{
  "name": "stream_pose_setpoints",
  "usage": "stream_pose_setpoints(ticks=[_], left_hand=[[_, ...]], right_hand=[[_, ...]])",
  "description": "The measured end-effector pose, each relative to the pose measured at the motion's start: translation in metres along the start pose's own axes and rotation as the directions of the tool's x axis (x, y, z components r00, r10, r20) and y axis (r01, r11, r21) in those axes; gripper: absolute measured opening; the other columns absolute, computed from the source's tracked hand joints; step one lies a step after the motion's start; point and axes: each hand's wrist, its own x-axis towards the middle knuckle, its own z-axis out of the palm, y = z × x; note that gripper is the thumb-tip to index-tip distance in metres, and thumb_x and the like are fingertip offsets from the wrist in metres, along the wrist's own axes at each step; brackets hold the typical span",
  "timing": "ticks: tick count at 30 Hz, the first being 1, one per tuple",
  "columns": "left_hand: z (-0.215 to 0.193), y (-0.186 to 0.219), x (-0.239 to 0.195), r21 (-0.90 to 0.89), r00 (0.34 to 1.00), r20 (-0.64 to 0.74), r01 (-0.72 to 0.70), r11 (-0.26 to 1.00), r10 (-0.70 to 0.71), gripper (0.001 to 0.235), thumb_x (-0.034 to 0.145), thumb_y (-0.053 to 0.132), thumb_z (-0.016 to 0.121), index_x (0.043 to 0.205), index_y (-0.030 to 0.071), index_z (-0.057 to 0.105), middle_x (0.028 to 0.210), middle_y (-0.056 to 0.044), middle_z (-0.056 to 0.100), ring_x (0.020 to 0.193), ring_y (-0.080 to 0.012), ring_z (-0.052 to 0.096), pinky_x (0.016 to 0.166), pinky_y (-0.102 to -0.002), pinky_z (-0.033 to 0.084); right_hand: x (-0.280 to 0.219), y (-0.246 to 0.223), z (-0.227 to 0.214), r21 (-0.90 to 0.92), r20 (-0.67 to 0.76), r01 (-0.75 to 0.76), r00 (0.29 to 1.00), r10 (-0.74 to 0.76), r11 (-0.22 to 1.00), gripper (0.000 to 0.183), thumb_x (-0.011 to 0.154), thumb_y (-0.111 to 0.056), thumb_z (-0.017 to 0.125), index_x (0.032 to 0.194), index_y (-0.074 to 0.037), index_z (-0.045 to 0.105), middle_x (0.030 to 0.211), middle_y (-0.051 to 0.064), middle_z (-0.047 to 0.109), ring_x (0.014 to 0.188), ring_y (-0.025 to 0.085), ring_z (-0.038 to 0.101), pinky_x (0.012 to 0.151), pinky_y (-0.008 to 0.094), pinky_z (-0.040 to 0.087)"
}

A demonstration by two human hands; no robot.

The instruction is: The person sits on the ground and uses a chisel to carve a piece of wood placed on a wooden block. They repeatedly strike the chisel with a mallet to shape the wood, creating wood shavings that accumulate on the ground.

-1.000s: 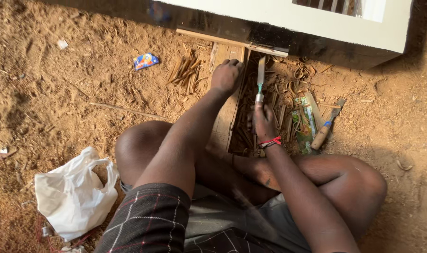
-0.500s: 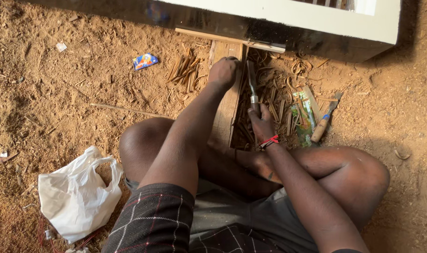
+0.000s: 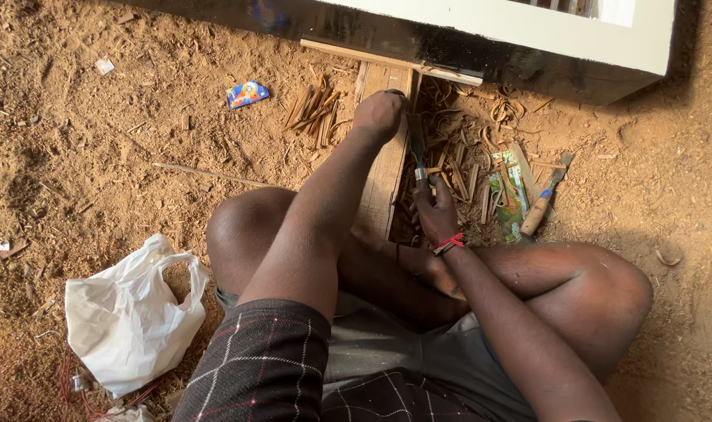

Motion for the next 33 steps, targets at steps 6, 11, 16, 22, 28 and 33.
stream_pose_setpoints(ticks=[6, 11, 16, 22, 28, 33], left_hand=[[-0.015, 0.005, -0.017, -0.038, 0.999, -0.041, -0.033, 0.999, 0.031, 0.026, 0.104, 0.013, 0.052, 0.121, 0.024, 0.068, 0.102, -0.008, 0.072, 0.089, -0.0205, 0.071, 0.080, -0.036, 0.062], [-0.021, 0.009, -0.029, -0.039, 0.997, -0.065, -0.049, 0.998, 0.046, 0.022, 0.109, 0.024, 0.050, 0.118, 0.024, 0.070, 0.104, -0.007, 0.071, 0.095, -0.0229, 0.070, 0.081, -0.038, 0.061], [-0.014, 0.008, -0.029, -0.013, 0.950, -0.269, -0.169, 0.986, 0.159, 0.023, 0.100, 0.017, 0.055, 0.114, 0.023, 0.072, 0.115, 0.000, 0.070, 0.103, -0.0236, 0.067, 0.083, -0.038, 0.060], [-0.002, 0.007, -0.019, -0.022, 0.967, -0.220, -0.136, 0.990, 0.128, 0.023, 0.105, 0.019, 0.052, 0.116, 0.024, 0.071, 0.118, 0.001, 0.069, 0.104, -0.0209, 0.066, 0.084, -0.036, 0.059], [0.003, 0.006, -0.016, 0.013, 0.963, -0.230, -0.143, 0.990, 0.142, 0.025, 0.106, 0.019, 0.049, 0.117, 0.022, 0.071, 0.119, 0.002, 0.068, 0.101, -0.0177, 0.066, 0.081, -0.033, 0.060], [-0.002, 0.007, -0.021, -0.057, 0.963, -0.238, -0.144, 0.988, 0.126, 0.024, 0.105, 0.018, 0.050, 0.116, 0.022, 0.071, 0.121, 0.002, 0.068, 0.103, -0.0203, 0.066, 0.080, -0.035, 0.059]], right_hand=[[-0.008, -0.024, 0.011, 0.049, -0.008, -0.191, 0.981, 0.192, 0.980, 0.061, 0.104, -0.031, 0.053, 0.160, -0.017, 0.035, 0.073, 0.002, 0.060, 0.057, 0.009, 0.057, 0.049, 0.029, 0.048], [-0.016, -0.036, 0.025, 0.082, -0.032, -0.139, 0.989, 0.142, 0.987, 0.060, 0.105, -0.033, 0.053, 0.160, -0.017, 0.037, 0.070, 0.000, 0.059, 0.055, 0.008, 0.056, 0.049, 0.027, 0.048], [-0.012, -0.036, 0.025, 0.086, -0.042, -0.083, 0.995, 0.086, 0.993, 0.059, 0.105, -0.032, 0.053, 0.160, -0.017, 0.040, 0.072, -0.002, 0.058, 0.056, 0.007, 0.054, 0.049, 0.027, 0.048], [-0.009, -0.037, 0.023, 0.059, -0.019, -0.201, 0.979, 0.202, 0.978, 0.052, 0.107, -0.032, 0.051, 0.156, -0.014, 0.046, 0.070, 0.000, 0.056, 0.053, 0.009, 0.052, 0.048, 0.028, 0.045], [-0.009, -0.035, 0.024, 0.071, -0.034, -0.074, 0.996, 0.077, 0.995, 0.054, 0.106, -0.026, 0.052, 0.157, -0.013, 0.042, 0.079, -0.002, 0.060, 0.062, 0.006, 0.057, 0.053, 0.027, 0.052], [-0.007, -0.038, 0.022, 0.029, -0.017, -0.135, 0.991, 0.136, 0.990, 0.053, 0.106, -0.028, 0.050, 0.157, -0.016, 0.043, 0.074, 0.000, 0.059, 0.059, 0.008, 0.056, 0.053, 0.027, 0.051]])
